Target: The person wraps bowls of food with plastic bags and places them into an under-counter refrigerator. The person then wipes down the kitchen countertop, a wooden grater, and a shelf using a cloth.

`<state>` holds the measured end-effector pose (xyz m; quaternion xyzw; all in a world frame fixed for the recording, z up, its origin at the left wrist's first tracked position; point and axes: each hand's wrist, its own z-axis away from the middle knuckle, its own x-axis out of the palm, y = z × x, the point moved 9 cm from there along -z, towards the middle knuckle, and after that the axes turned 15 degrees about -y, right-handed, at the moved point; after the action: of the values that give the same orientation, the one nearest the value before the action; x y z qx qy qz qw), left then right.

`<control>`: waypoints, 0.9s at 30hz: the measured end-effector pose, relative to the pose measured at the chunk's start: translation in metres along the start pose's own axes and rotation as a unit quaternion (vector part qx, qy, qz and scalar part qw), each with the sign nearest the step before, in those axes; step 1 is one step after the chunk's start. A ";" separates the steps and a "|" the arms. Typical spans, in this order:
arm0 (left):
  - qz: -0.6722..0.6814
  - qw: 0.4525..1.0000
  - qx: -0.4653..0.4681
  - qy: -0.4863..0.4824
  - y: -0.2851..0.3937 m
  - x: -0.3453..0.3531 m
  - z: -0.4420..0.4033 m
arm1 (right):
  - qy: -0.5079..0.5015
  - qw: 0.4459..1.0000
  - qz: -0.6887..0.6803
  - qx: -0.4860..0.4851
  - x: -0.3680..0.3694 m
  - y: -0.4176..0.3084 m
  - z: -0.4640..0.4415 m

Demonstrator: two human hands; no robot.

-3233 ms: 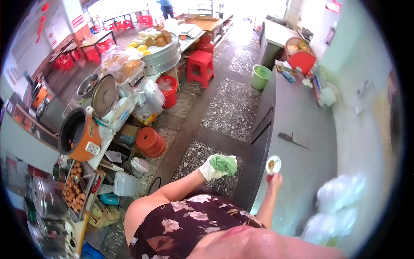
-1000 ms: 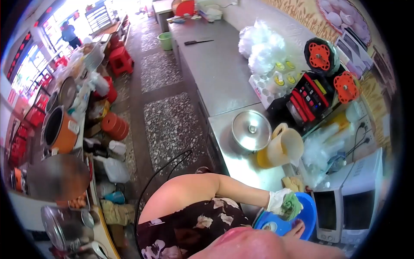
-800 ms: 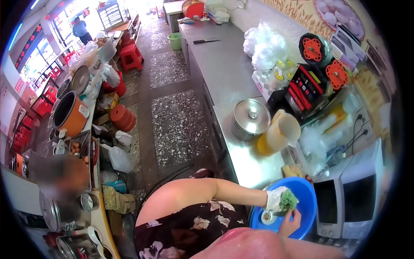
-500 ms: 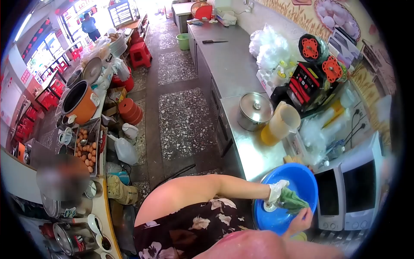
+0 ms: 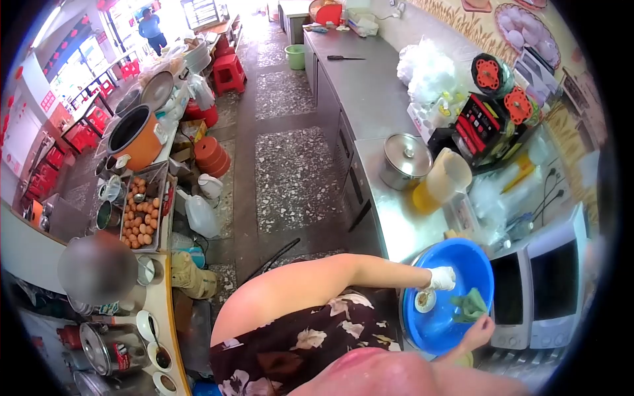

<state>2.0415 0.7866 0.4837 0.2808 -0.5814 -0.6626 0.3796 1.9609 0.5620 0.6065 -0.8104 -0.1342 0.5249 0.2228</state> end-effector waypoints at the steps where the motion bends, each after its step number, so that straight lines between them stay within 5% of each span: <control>1: -0.002 1.000 0.001 0.001 0.008 -0.002 0.007 | 0.003 1.000 -0.001 0.020 -0.005 0.000 -0.003; 3: 0.067 0.993 -0.024 -0.097 0.021 0.007 0.019 | 0.009 0.997 -0.068 0.024 -0.014 -0.002 -0.010; 7: 0.093 0.990 -0.025 -0.107 0.037 0.008 0.036 | 0.036 0.982 -0.180 0.033 -0.033 -0.021 -0.009; 9: -0.069 0.986 0.143 0.047 0.046 -0.004 0.030 | 0.072 0.974 -0.211 0.037 -0.044 -0.023 -0.006; 12: -0.144 0.975 0.168 0.037 0.034 0.004 0.018 | 0.087 0.970 -0.221 0.044 -0.056 -0.021 -0.005; 13: -0.144 0.975 0.167 0.037 0.048 -0.002 0.028 | 0.092 0.970 -0.224 0.038 -0.059 -0.024 -0.004; 15: -0.019 0.987 -0.013 -0.159 0.057 0.010 0.051 | 0.086 0.972 -0.218 0.029 -0.060 -0.025 -0.006; 16: -0.019 0.987 -0.014 -0.160 0.050 0.010 0.045 | 0.081 0.974 -0.212 0.019 -0.061 -0.026 -0.007; 19: -0.190 0.973 0.043 -0.124 0.048 0.008 0.035 | 0.067 0.978 -0.199 0.009 -0.060 -0.031 -0.006; 21: -0.370 0.912 0.161 -0.070 0.070 0.015 0.051 | 0.048 0.980 -0.193 -0.007 -0.064 -0.036 -0.004; 26: -0.381 0.908 0.157 -0.076 0.057 0.022 0.050 | 0.111 0.961 -0.251 -0.032 -0.065 -0.055 0.011; 27: -0.393 0.902 0.172 -0.059 0.059 0.020 0.052 | -0.033 0.992 -0.123 -0.028 -0.023 -0.037 0.000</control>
<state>1.9984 0.7972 0.5513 0.5074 -0.5500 -0.6633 -0.0006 1.9521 0.5837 0.6433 -0.7762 -0.2546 0.5159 0.2580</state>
